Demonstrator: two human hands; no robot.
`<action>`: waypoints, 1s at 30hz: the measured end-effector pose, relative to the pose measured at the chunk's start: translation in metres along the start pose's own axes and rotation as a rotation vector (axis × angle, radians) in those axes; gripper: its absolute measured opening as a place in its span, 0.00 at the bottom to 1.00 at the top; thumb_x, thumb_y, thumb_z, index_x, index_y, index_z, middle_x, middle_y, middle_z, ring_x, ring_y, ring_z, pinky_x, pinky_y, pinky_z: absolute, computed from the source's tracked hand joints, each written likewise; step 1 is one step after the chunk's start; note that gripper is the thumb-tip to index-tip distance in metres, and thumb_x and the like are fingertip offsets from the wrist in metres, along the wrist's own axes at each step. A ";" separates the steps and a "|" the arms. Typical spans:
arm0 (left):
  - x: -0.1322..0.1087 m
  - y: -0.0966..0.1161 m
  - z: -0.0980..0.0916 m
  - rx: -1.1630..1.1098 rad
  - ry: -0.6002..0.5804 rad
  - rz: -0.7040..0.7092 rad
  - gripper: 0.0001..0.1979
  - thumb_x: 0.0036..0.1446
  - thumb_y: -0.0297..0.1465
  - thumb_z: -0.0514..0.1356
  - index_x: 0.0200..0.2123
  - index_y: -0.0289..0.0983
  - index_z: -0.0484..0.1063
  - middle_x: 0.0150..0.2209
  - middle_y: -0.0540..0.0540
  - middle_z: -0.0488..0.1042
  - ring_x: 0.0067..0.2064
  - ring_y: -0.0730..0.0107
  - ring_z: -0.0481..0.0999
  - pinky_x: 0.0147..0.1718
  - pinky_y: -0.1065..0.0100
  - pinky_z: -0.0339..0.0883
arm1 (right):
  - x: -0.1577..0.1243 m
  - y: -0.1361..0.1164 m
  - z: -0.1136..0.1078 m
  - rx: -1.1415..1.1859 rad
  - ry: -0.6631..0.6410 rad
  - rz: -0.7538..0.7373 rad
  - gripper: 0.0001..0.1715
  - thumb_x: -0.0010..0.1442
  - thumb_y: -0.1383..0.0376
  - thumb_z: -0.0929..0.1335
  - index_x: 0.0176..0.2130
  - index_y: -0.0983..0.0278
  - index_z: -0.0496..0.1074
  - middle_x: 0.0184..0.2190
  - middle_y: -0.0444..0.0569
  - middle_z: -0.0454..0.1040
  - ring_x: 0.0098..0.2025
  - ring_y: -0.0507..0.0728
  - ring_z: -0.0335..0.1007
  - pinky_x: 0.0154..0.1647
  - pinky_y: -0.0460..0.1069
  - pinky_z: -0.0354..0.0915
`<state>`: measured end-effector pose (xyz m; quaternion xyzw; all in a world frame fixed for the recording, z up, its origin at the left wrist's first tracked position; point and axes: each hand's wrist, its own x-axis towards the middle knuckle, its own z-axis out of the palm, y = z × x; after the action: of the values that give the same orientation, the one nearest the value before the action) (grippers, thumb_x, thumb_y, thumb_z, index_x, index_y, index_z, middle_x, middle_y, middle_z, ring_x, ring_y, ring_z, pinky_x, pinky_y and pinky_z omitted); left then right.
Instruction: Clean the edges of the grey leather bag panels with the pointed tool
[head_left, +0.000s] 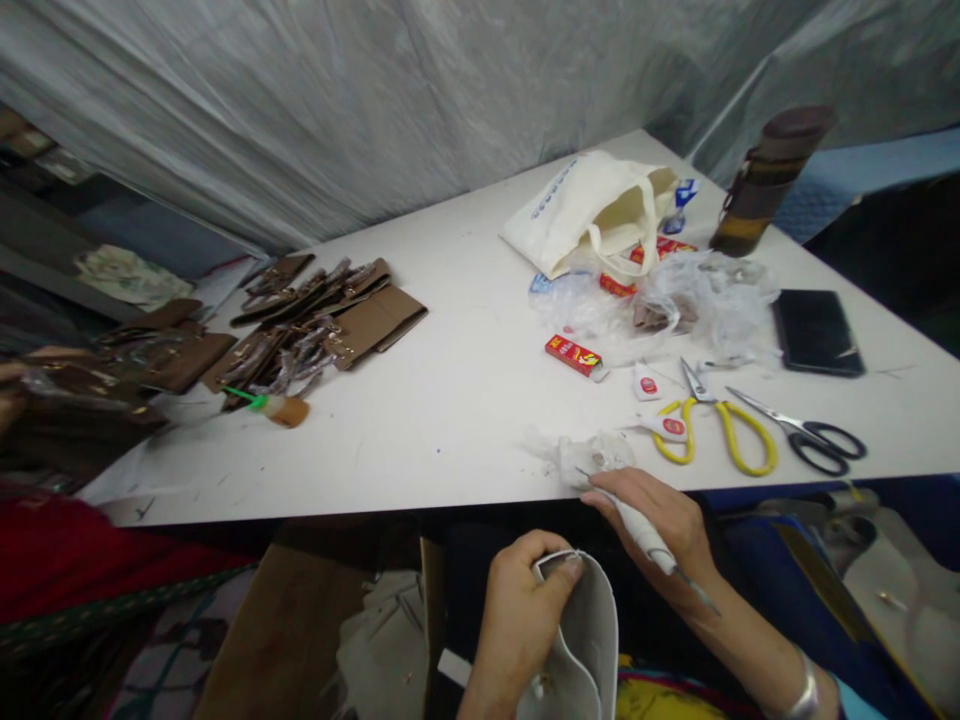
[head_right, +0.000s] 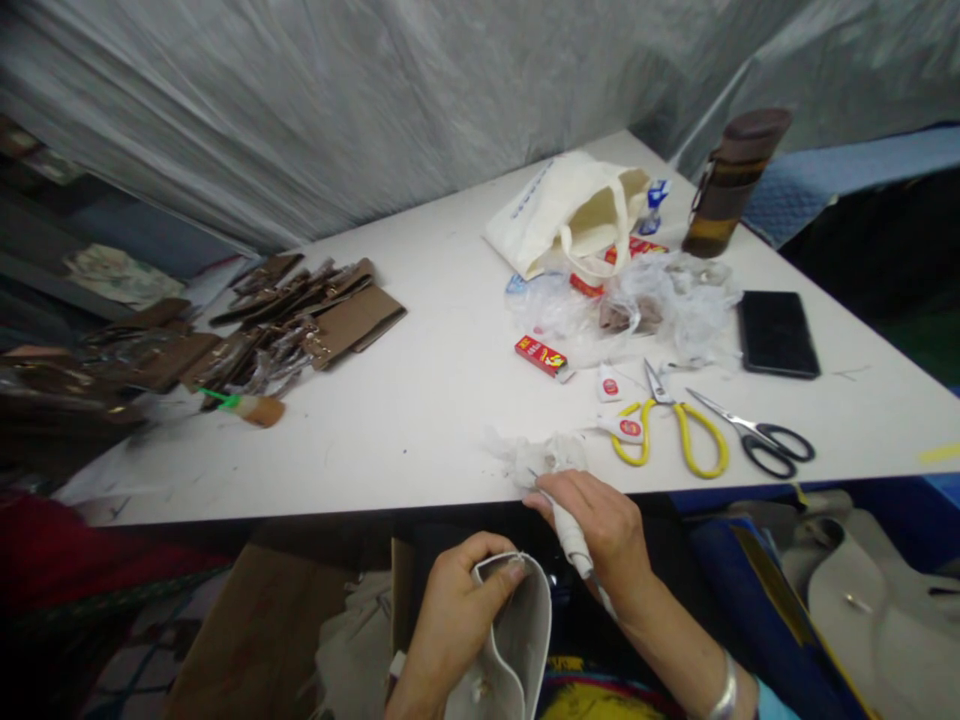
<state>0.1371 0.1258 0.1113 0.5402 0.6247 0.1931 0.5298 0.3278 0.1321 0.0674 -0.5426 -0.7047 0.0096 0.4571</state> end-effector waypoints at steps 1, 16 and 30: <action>0.000 0.000 0.000 0.003 -0.001 -0.001 0.04 0.54 0.29 0.64 0.32 0.36 0.81 0.31 0.47 0.81 0.36 0.62 0.76 0.36 0.68 0.66 | 0.001 0.000 -0.001 0.017 -0.005 0.008 0.05 0.71 0.64 0.71 0.45 0.64 0.75 0.35 0.50 0.81 0.36 0.57 0.79 0.41 0.50 0.71; 0.000 0.001 0.006 0.010 -0.054 -0.026 0.04 0.52 0.28 0.66 0.31 0.36 0.82 0.31 0.46 0.81 0.35 0.62 0.77 0.34 0.68 0.65 | -0.028 -0.010 -0.016 0.788 -0.273 0.671 0.25 0.74 0.51 0.64 0.31 0.62 0.75 0.24 0.44 0.72 0.27 0.53 0.69 0.28 0.45 0.65; -0.004 0.002 0.012 -0.103 -0.041 -0.001 0.04 0.49 0.29 0.66 0.27 0.35 0.80 0.27 0.47 0.76 0.32 0.65 0.73 0.33 0.67 0.63 | -0.026 -0.016 -0.024 0.716 -0.364 0.628 0.27 0.74 0.51 0.61 0.30 0.61 0.73 0.25 0.43 0.70 0.27 0.53 0.68 0.30 0.47 0.64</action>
<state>0.1474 0.1191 0.1100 0.5158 0.6033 0.2137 0.5695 0.3316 0.0940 0.0728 -0.5271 -0.5283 0.4819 0.4593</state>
